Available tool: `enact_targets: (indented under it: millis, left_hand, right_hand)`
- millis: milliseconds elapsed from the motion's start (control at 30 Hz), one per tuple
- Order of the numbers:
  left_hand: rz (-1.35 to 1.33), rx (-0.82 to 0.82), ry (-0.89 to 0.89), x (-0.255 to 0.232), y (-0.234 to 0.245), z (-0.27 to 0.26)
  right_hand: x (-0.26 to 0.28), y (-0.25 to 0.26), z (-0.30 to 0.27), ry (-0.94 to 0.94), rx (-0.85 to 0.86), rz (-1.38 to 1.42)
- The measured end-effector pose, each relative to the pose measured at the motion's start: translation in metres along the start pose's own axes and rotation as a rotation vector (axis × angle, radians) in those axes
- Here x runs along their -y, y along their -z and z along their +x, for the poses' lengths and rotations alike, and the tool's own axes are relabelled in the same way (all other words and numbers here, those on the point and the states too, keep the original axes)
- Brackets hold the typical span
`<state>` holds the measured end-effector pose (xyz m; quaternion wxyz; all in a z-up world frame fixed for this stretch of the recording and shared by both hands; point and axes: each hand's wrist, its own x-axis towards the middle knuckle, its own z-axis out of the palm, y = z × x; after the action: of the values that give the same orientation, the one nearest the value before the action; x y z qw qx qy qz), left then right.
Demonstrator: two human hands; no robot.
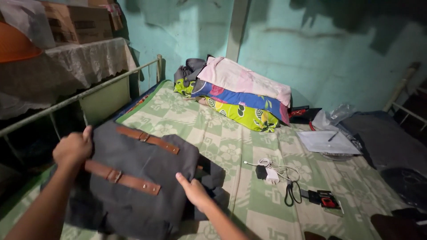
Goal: The person unzips a gray backpack on a bed and lifts out a brown sling bag. They open the sling bag, remove its contents including a charging cable, charger, wallet, small pouches, a camera and a phone, and lay the items out on the bed before closing the backpack.
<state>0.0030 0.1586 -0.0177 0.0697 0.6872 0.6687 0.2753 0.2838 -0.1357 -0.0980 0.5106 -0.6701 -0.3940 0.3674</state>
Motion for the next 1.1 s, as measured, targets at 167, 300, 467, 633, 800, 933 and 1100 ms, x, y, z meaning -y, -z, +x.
enact_targets:
  millis: [167,300,467,633,800,933,1100]
  left_hand:
    - [-0.008,0.070,0.042,0.004,-0.002,0.010]
    - [-0.035,0.027,-0.077,0.011,0.002,0.016]
    - [0.052,0.030,-0.345,0.028,-0.002,0.008]
    - [-0.031,-0.091,-0.470,0.040,0.028,-0.044]
    - [-0.052,0.137,-0.575,0.029,0.069,-0.131]
    - [-0.120,0.008,-0.522,0.022,0.073,-0.200]
    - [-0.065,-0.309,-0.730,0.020,0.071,-0.204]
  right_hand:
    - [-0.007,-0.007,0.001,-0.176,0.004,-0.160]
    - [-0.004,-0.013,0.005,-0.112,-0.037,-0.139]
    - [0.007,-0.005,-0.007,-0.069,-0.102,-0.622]
    - [0.054,-0.004,-0.052,0.348,-0.365,-0.853]
    - [0.093,-0.037,-0.075,0.796,-0.201,-0.539]
    - [0.090,-0.063,-0.045,0.906,-0.110,-0.426]
    - [0.094,-0.098,0.055,0.960,-0.147,-0.473]
